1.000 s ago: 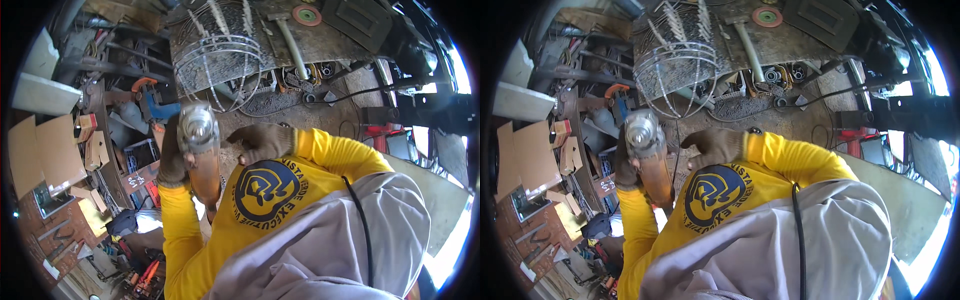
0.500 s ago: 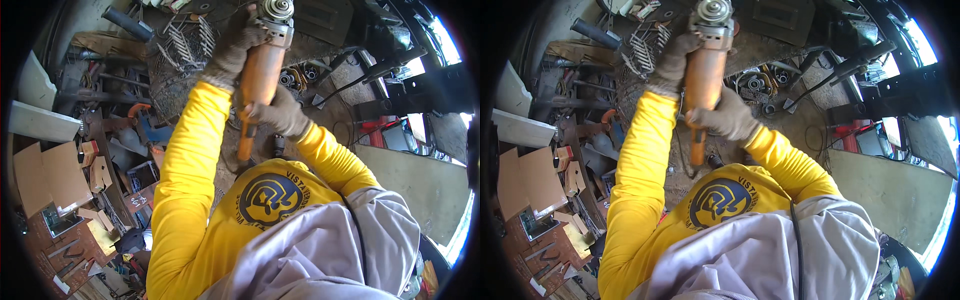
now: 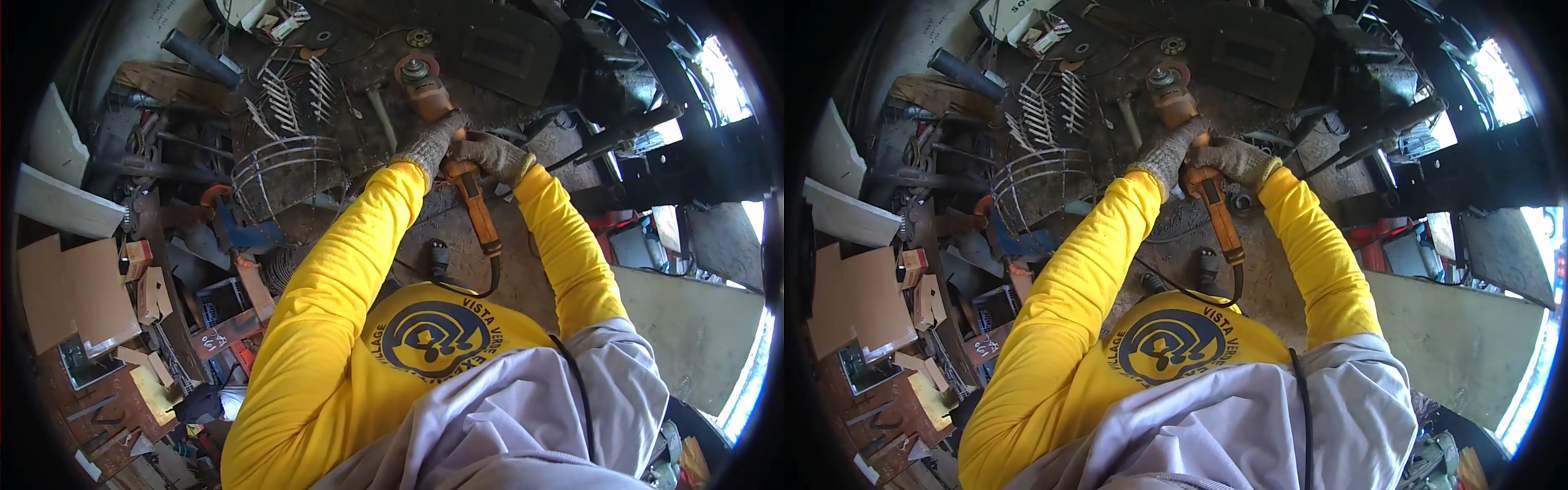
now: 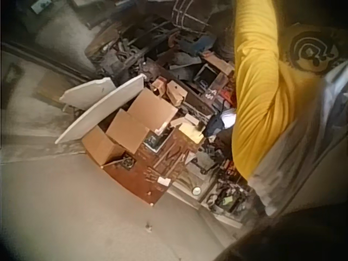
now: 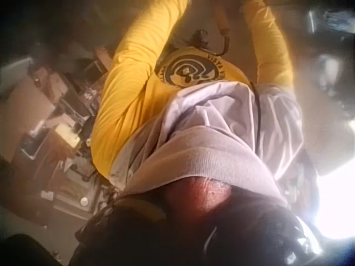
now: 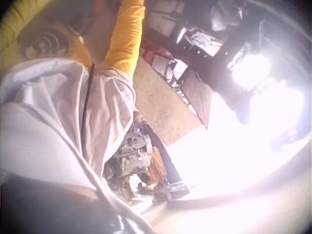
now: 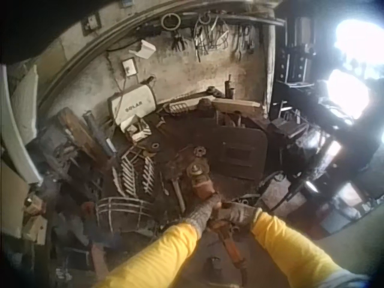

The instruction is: The person welds several metal wire components to a circular metal cage structure using a welding electrode and then uses an angle grinder to smooth the joints.

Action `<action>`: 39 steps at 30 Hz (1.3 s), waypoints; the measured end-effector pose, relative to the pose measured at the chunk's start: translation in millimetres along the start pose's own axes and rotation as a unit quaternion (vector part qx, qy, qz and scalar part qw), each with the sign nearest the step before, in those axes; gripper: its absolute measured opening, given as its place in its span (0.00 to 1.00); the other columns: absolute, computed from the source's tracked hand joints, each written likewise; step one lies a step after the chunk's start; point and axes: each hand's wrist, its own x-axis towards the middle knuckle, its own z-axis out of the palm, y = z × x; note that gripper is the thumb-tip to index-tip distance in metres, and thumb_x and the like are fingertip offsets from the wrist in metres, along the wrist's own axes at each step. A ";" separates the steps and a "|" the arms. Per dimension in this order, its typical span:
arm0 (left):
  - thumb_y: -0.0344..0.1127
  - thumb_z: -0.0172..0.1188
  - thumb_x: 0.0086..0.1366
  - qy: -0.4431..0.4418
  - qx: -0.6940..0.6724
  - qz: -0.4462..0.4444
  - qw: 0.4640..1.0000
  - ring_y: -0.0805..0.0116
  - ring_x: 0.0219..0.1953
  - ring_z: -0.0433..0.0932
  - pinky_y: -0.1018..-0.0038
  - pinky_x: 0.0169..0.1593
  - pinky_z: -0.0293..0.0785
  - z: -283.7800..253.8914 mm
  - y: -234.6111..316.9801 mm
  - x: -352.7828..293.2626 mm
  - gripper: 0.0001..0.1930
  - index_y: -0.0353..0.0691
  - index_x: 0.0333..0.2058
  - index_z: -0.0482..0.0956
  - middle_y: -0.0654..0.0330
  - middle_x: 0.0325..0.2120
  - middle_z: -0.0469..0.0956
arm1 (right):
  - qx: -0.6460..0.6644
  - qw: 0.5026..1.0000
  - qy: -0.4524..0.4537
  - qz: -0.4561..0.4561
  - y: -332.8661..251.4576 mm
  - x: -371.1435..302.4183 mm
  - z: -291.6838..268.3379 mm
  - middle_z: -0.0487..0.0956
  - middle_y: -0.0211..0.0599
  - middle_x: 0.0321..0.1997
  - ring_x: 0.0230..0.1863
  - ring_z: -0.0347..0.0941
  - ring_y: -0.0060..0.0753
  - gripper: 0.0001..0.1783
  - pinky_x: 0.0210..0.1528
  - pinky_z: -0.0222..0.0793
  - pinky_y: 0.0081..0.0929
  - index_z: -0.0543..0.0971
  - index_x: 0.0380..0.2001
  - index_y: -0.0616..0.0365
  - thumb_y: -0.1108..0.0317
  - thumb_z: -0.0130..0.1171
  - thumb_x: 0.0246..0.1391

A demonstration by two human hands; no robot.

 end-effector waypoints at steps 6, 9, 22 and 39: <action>0.62 0.70 0.55 0.072 0.180 -0.030 0.981 0.59 0.48 0.81 0.64 0.53 0.77 -2.2 42.1 2.3 0.40 0.38 0.56 0.76 0.53 0.47 0.81 | -0.059 0.997 0.045 0.028 -5.1 25.7 -22.5 0.84 0.35 0.36 0.38 0.79 0.28 0.23 0.47 0.75 0.27 0.83 0.46 0.59 0.50 0.63 0.58; 0.64 0.70 0.54 0.067 0.250 0.095 0.961 0.58 0.53 0.80 0.65 0.57 0.75 -21.1 37.7 31.8 0.44 0.36 0.59 0.74 0.50 0.52 0.80 | -0.154 0.985 0.022 -0.070 -9.3 42.8 -27.1 0.84 0.35 0.36 0.39 0.80 0.29 0.25 0.48 0.75 0.26 0.82 0.48 0.58 0.50 0.64 0.57; 0.59 0.69 0.56 0.180 0.350 0.145 0.908 0.51 0.55 0.80 0.62 0.59 0.75 -29.8 46.9 35.9 0.41 0.33 0.60 0.72 0.42 0.53 0.79 | -0.439 0.890 0.106 -0.067 -43.0 68.9 -35.6 0.83 0.40 0.45 0.47 0.78 0.36 0.27 0.54 0.72 0.34 0.79 0.53 0.59 0.52 0.64 0.55; 0.44 0.65 0.64 0.192 0.249 0.193 0.929 0.56 0.47 0.83 0.63 0.52 0.78 -144.5 -128.6 -260.2 0.35 0.36 0.66 0.66 0.50 0.47 0.82 | -0.796 0.531 0.110 -0.269 -34.9 141.4 -41.2 0.70 0.57 0.68 0.63 0.72 0.53 0.27 0.62 0.72 0.40 0.73 0.59 0.60 0.52 0.54 0.65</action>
